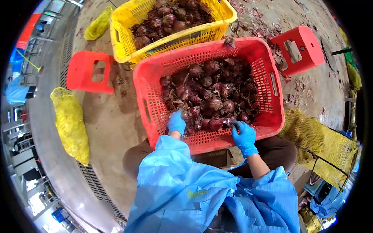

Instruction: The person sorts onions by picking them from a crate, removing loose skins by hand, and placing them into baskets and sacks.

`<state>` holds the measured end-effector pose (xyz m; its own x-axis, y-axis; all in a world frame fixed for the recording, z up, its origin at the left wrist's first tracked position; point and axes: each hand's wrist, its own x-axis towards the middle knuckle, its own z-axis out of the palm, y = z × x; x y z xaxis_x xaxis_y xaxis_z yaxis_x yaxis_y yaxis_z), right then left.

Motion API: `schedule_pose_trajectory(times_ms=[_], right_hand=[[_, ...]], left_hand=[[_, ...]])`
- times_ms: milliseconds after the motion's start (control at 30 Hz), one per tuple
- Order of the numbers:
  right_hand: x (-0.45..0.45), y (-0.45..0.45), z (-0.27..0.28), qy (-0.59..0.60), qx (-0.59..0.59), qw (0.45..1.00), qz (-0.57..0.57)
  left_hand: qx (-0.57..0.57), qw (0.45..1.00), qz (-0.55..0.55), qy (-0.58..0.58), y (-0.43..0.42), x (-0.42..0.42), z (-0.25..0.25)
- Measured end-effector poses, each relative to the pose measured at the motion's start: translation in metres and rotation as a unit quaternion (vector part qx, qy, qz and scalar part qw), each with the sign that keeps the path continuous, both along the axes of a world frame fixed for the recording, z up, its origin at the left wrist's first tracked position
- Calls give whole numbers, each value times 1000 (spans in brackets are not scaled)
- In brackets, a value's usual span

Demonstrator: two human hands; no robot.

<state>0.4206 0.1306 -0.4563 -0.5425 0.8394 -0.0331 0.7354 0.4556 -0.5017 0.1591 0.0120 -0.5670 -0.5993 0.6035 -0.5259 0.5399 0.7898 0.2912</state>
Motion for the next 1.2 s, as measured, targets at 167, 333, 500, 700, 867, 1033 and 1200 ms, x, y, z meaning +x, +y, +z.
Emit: schedule_pose_trajectory(times_ms=[167, 333, 500, 700, 867, 1033, 1200], right_hand=[[-7, 3, 13, -18, -44, 999, -3], [-4, 3, 7, 5, -26, 1000, 7], [-3, 1, 6, 8, -25, 1000, 1], [-2, 0, 6, 12, -10, 1000, 3], [-36, -1, 28, 239, -271, 929, 81], [-91, -29, 45, 413, -328, 846, 83], [-91, -32, 58, 490, -323, 805, 87]], left_hand=[[-107, 969, -198, 101, 17, 8, -21], [-83, 995, -48, -41, 20, -5, -16], [221, 603, 451, -620, 36, 8, 80], [363, 499, 283, -735, 33, 28, 47], [344, 685, 160, -622, 32, 37, 69], [284, 649, 328, -625, 27, 56, 145], [315, 648, 248, -647, 22, 63, 190]])
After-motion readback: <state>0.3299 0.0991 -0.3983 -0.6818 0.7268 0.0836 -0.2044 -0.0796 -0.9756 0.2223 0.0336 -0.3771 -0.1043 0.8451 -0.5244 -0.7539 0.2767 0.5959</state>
